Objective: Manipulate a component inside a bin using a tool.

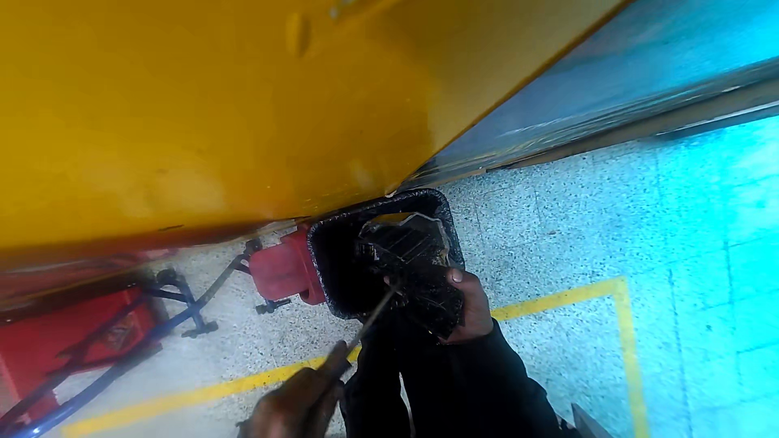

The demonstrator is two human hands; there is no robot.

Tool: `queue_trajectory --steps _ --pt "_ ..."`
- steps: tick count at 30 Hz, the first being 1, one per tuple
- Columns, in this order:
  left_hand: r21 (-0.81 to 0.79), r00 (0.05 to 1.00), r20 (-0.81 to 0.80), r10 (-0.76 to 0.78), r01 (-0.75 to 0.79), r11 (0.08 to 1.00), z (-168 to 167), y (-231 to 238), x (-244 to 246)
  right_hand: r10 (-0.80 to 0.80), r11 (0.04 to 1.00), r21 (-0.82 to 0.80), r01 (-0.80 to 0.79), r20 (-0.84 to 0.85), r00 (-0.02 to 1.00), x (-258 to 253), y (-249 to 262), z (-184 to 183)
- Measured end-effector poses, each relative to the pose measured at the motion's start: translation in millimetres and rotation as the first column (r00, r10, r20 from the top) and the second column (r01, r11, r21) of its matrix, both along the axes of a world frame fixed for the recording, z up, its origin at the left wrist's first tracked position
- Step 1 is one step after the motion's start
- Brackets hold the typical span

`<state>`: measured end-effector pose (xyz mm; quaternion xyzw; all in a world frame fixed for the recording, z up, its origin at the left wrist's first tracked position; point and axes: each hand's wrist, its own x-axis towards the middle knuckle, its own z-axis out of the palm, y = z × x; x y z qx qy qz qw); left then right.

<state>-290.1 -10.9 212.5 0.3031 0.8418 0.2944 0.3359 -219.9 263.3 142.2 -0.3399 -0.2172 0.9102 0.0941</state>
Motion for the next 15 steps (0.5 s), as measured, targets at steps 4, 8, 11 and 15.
queue_trajectory --steps 4,8,11,15 --pt "-0.012 0.996 0.089 -0.021 0.022 1.000 0 -6 -1 -0.007 1.000 -0.002 0.007 0.004 1.000 -1 0 -4" --pt "-0.008 0.999 -0.024 0.042 -0.042 0.999 -7 2 -4 -0.008 1.000 0.022 0.008 -0.001 1.000 -6 -4 -4" --pt "-0.002 1.000 0.011 0.014 -0.014 1.000 -6 5 15 -0.014 0.999 0.035 0.013 0.027 1.000 -9 1 -5" --pt "-0.026 1.000 -0.018 0.007 -0.008 1.000 -12 4 14 -0.014 0.998 0.061 0.011 0.048 0.999 -6 2 -9"
